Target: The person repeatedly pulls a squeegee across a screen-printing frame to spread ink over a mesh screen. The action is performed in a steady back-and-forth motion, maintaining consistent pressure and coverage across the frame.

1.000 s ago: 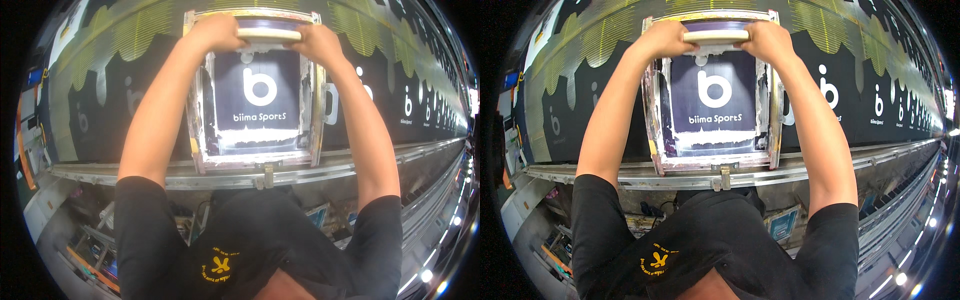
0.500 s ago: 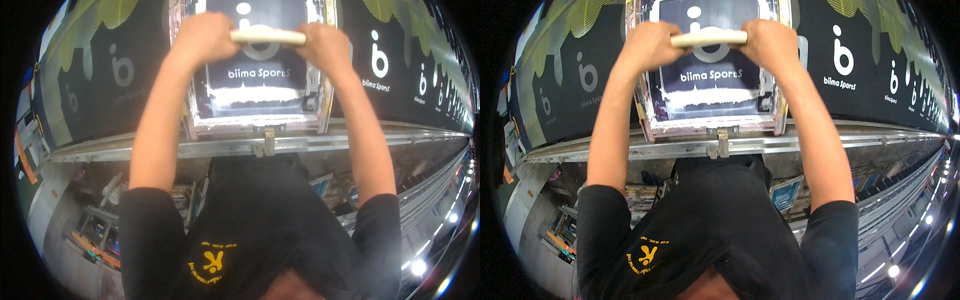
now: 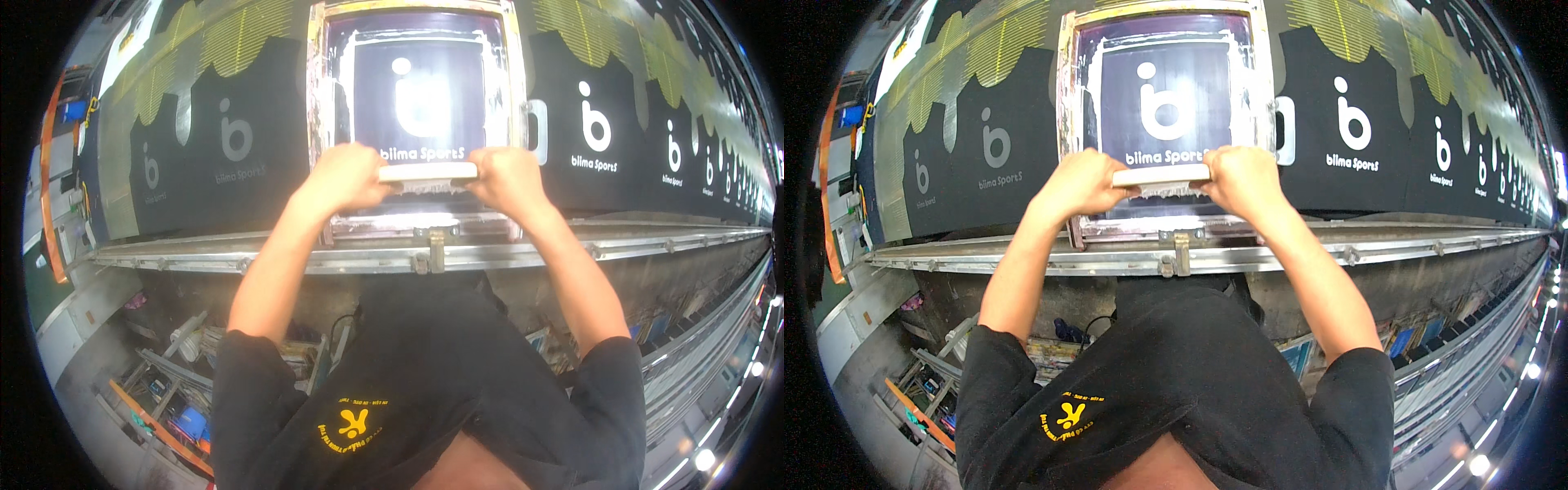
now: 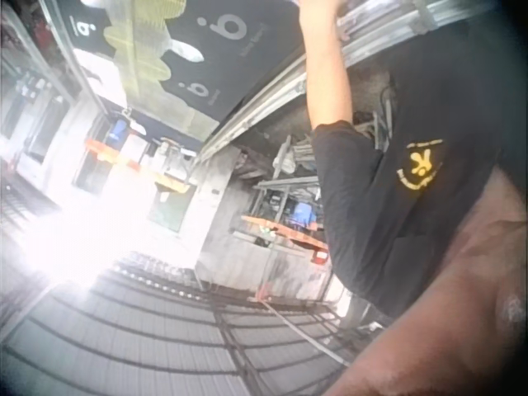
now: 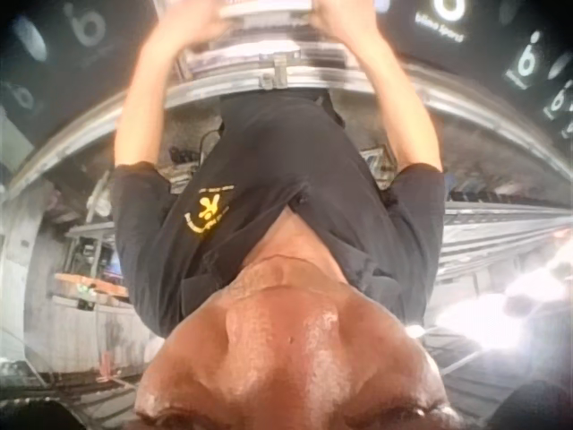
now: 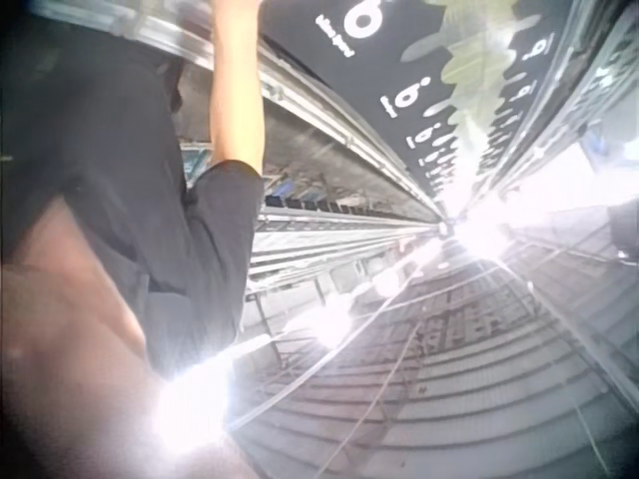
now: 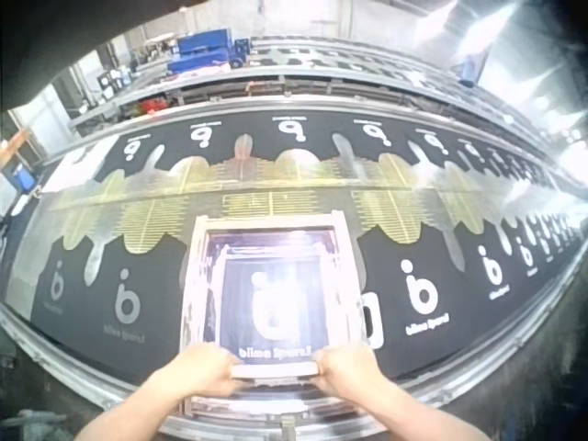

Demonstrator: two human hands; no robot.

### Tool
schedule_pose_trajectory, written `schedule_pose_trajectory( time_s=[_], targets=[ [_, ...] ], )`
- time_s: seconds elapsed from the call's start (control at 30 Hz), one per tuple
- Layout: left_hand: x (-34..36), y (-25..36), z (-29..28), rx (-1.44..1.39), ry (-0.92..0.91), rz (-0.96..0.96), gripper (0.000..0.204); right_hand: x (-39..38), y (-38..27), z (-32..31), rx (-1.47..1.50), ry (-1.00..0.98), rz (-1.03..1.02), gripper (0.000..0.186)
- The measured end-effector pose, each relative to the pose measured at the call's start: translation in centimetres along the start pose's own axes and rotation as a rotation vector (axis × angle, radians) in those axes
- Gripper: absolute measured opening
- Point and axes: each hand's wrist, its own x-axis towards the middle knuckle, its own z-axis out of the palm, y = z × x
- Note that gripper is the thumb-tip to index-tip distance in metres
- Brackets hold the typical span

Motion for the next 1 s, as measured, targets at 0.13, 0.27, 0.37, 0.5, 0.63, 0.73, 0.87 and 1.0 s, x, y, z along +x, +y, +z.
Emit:
schedule_pose_trajectory(
  time_s=[0.13, 0.27, 0.37, 0.5, 0.63, 0.73, 0.87, 1.0],
  targets=[
    [5.6, -2.4, -5.8, 0.062, 0.195, 0.037, 0.03, 7.8, 2.8, -2.6, -0.11, 0.114, 0.052, 0.038],
    [13.6, -5.6, -12.2, 0.163, 0.246, 0.057, 0.035, 17.4, 7.5, -4.4, -0.115, 0.07, 0.1, 0.037],
    [17.9, -7.6, -13.0, 0.189, 0.306, 0.082, 0.042, 21.4, 8.5, -4.3, -0.19, -0.044, 0.191, 0.038],
    [17.6, -7.5, -12.8, 0.2, 0.356, 0.07, 0.045, 21.2, 7.7, -4.0, -0.169, -0.009, 0.203, 0.039],
    [14.1, -4.1, -11.8, 0.274, 0.289, -0.133, 0.053, 18.7, 6.2, -2.6, -0.263, 0.0, 0.232, 0.044],
    [10.8, -3.8, -7.2, 0.178, 0.301, 0.009, 0.043, 12.7, 5.0, -1.0, -0.189, 0.047, 0.15, 0.037],
    [3.9, -0.6, 0.1, 0.139, 0.263, -0.046, 0.039, 2.9, 2.6, 2.7, -0.162, 0.182, 0.008, 0.02],
    [-1.4, 0.9, 5.8, 0.041, 0.37, 0.028, 0.021, -4.4, 0.0, 5.3, -0.182, 0.209, -0.003, 0.023]
  ],
)
